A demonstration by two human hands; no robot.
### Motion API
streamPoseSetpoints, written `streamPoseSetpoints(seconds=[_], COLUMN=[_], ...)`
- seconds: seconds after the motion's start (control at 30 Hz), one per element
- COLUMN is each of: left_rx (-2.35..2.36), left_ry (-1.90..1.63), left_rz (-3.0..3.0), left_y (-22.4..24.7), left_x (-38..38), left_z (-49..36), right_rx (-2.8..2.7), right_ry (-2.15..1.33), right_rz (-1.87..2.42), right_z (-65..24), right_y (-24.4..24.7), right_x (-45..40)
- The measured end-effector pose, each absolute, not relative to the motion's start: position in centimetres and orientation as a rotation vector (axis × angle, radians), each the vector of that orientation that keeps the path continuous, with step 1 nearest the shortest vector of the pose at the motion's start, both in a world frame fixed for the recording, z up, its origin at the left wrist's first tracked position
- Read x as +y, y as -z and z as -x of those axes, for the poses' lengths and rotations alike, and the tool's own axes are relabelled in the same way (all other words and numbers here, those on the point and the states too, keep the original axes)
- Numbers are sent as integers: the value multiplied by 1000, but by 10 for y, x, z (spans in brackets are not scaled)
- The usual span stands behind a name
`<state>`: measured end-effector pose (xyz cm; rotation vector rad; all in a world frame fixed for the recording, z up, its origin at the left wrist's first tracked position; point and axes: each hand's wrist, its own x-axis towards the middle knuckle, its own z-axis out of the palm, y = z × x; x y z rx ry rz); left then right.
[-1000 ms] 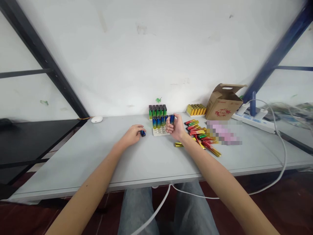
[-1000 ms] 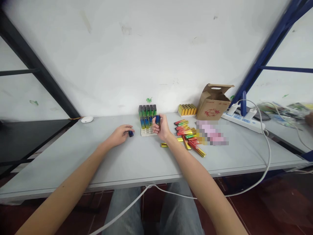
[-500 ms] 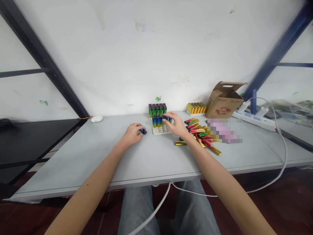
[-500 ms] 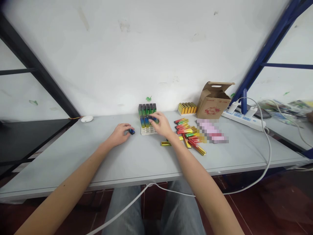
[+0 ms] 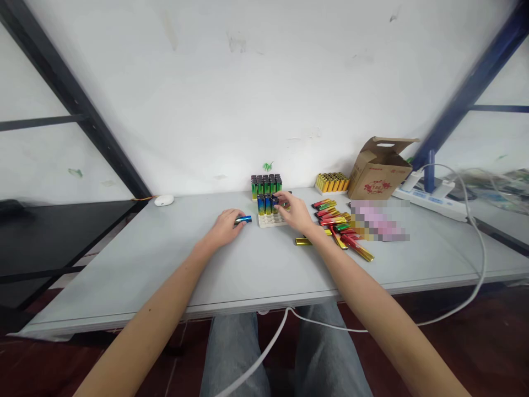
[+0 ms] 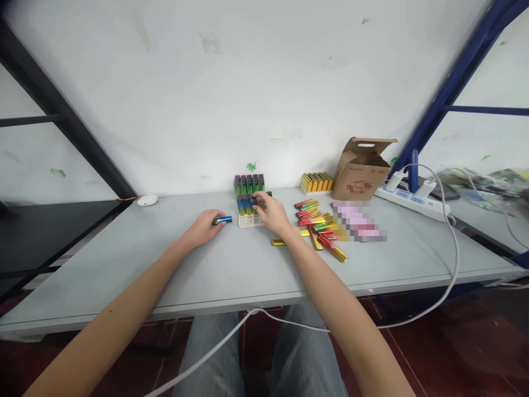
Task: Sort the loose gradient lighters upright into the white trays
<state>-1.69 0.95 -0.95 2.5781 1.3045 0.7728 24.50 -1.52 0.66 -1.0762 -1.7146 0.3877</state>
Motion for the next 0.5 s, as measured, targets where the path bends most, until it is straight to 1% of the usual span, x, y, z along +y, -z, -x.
streamPoseSetpoints(seconds=[0.1, 0.23, 0.3, 0.5], left_rx=[1310, 1312, 1297, 1338], left_ry=[-766, -774, -802, -835], left_rz=[-2590, -2608, -2616, -2576], left_y=[10, 11, 11, 6], left_x=[10, 11, 12, 7], left_z=[17, 18, 17, 14], right_rx=[-1681, -1786, -1836, -1842], right_ry=[-384, -282, -177, 284], right_rz=[1081, 1131, 1161, 1253], right_z=[-245, -244, -243, -240], right_y=[-6, -5, -5, -4], right_x=[-17, -18, -18, -17])
